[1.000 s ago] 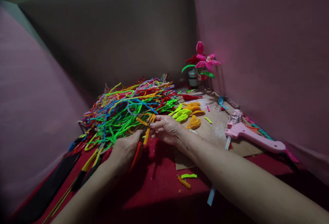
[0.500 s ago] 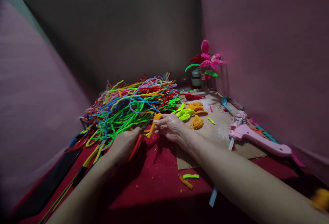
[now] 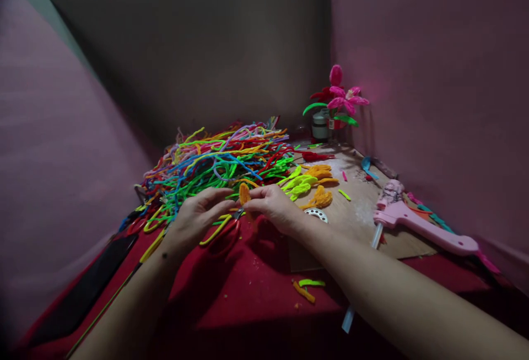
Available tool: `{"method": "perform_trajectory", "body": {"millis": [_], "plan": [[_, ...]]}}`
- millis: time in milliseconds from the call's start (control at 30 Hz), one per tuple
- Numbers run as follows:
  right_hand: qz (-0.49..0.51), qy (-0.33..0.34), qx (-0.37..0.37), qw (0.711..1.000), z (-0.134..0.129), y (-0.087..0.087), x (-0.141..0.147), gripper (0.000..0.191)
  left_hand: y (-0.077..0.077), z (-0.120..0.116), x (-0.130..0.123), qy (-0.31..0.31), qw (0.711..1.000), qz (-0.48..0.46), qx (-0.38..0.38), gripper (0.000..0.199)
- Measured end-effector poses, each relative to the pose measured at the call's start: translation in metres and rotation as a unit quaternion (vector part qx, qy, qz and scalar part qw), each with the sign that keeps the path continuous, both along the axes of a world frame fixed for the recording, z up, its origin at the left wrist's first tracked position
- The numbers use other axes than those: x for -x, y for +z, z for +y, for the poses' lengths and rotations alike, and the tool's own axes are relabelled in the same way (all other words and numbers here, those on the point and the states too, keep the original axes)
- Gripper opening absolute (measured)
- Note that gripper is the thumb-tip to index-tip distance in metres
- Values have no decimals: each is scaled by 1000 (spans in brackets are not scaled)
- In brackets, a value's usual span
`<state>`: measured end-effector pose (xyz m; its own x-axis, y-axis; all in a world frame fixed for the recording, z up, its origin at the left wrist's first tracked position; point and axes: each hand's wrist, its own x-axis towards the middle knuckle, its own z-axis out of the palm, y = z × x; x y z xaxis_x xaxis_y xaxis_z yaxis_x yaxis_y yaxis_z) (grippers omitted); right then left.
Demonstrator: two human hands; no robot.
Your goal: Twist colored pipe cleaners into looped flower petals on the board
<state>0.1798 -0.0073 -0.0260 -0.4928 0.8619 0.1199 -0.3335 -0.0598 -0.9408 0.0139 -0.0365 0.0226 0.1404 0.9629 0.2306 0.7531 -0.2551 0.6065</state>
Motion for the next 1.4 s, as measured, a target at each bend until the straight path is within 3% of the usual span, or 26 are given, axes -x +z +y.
{"method": "perform_trajectory", "body": {"millis": [67, 133, 267, 367, 467, 833, 1100, 1300, 1400], "plan": [[-13, 27, -10, 999, -2, 0, 0, 13, 2, 3, -8, -68, 983, -128, 111, 33], [-29, 37, -16, 999, -3, -1, 0, 21, -2, 7, -14, -104, 954, -236, 156, 26], [-68, 23, -16, 997, -2, -1, 1, 30, -22, 10, -20, -74, 925, -353, 114, 11], [-71, 0, 26, 997, -5, 2, 4, 34, -36, 10, -24, -46, 912, -404, 61, 10], [-58, -17, 88, 994, -9, 5, 8, 35, -43, 10, -27, -27, 908, -418, 14, 11], [-23, -25, 153, 988, -11, 3, 14, 19, -50, 17, -30, -19, 924, -377, -62, 14], [-5, 12, 140, 990, -10, 2, 12, 14, -42, 13, -33, -30, 852, -511, 113, 18], [-43, 19, 126, 991, -11, 4, 12, 15, -31, 7, -39, 20, 882, -469, 39, 12], [-42, 22, 120, 992, -11, 3, 12, 14, -31, 8, -37, 6, 890, -454, 42, 11]]}}
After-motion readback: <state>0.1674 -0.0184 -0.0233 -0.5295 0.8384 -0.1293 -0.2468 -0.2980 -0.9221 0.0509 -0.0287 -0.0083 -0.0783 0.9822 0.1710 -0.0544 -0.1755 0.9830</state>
